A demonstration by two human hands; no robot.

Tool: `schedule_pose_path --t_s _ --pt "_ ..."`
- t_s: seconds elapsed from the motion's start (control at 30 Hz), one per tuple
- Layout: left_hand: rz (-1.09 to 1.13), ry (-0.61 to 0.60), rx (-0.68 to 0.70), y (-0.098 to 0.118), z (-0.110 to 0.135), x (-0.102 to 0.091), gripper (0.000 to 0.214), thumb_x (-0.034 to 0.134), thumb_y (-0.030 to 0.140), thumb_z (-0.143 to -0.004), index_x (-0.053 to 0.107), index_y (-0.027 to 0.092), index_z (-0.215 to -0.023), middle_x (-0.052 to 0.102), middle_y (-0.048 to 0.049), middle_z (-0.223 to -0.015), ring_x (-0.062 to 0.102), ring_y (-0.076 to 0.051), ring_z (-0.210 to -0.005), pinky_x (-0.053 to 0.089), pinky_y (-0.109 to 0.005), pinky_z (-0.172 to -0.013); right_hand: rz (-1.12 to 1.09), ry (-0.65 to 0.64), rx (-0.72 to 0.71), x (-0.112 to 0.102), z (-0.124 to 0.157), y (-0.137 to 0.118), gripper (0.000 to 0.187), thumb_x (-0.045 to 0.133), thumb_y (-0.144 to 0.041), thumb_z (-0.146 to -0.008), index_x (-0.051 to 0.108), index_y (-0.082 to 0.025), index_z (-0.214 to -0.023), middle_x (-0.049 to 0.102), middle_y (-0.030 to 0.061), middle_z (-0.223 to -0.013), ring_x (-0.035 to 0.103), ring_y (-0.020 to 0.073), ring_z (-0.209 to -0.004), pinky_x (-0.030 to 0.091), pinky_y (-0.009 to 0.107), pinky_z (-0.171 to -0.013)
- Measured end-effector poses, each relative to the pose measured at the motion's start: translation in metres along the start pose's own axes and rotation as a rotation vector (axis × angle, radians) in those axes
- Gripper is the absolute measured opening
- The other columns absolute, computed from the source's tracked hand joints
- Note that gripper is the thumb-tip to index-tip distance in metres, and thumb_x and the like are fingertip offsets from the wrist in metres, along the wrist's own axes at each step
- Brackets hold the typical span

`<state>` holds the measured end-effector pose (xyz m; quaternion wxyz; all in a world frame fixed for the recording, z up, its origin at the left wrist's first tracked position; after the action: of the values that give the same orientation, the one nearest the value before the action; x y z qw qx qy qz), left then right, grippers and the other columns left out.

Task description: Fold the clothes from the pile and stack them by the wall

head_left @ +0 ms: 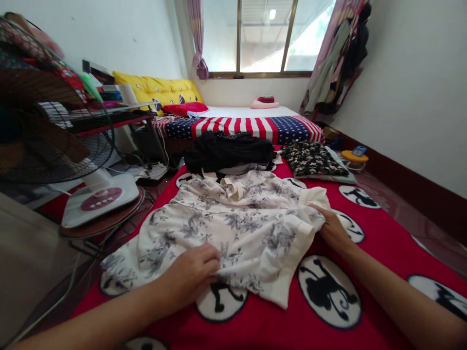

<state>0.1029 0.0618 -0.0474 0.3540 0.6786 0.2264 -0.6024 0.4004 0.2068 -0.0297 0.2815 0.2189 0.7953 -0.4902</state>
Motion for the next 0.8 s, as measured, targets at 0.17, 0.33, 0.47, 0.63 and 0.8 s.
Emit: schedule_pose_path --t_s 0.17,0.33,0.47,0.63,0.8 --pt "-0.228 0.204 -0.266 -0.093 -0.024 -0.051 0.022 0.039 0.021 -0.093 0.06 0.019 -0.096 0.066 -0.0078 -0.092 0.062 -0.021 -0.084 0.049 -0.032 -0.076 0.12 0.046 -0.067 0.001 0.0 -0.002 0.037 0.046 -0.018 -0.075 0.067 -0.019 -0.105 0.07 0.009 -0.111 0.062 0.0295 -0.106 0.049 0.043 -0.09" --pt "-0.215 0.249 -0.449 -0.165 -0.039 -0.063 0.045 0.052 0.038 -0.089 0.053 0.017 -0.128 0.051 -0.016 -0.137 0.047 -0.03 -0.126 0.04 -0.043 -0.102 0.421 -0.043 -0.244 0.031 0.005 -0.013 0.06 0.053 -0.013 -0.066 0.055 -0.018 -0.126 0.051 0.0122 -0.14 0.049 0.0306 -0.127 0.038 0.048 -0.107" --pt "-0.146 0.052 -0.465 -0.176 -0.044 -0.031 0.091 0.059 0.069 -0.074 0.032 0.024 -0.148 0.029 -0.0184 -0.155 0.029 -0.043 -0.139 0.031 -0.061 -0.104 0.505 0.034 -0.172 0.024 -0.003 -0.008 0.062 0.056 -0.02 -0.073 0.047 -0.016 -0.134 0.055 0.015 -0.135 0.053 0.0328 -0.121 0.043 0.05 -0.102" --pt "-0.055 0.179 -0.4 -0.155 -0.048 -0.041 0.085 0.063 0.053 -0.079 0.027 0.022 -0.149 0.043 -0.0148 -0.148 0.044 -0.032 -0.132 0.04 -0.044 -0.103 0.571 0.129 -0.059 0.018 -0.02 -0.003 0.077 0.05 -0.015 -0.077 0.026 -0.014 -0.15 0.066 0.0157 -0.119 0.063 0.0339 -0.103 0.052 0.048 -0.085" --pt "-0.066 0.076 -0.413 -0.122 -0.041 -0.042 0.055 0.054 0.029 -0.084 0.045 0.025 -0.138 0.063 -0.0131 -0.128 0.061 -0.031 -0.114 0.048 -0.041 -0.089 0.465 -0.031 -0.065 0.021 -0.012 -0.011 0.051 0.045 -0.014 -0.08 0.06 -0.02 -0.128 0.07 0.0121 -0.116 0.067 0.0327 -0.1 0.054 0.044 -0.08"
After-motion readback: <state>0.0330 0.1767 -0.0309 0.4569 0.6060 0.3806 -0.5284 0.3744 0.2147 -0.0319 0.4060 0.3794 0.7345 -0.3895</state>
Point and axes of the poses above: each hand's wrist, its own z-axis away from the middle knuckle, its own x-axis out of the palm, y = z × x, the point moved 10 cm from there along -z, towards the middle knuckle
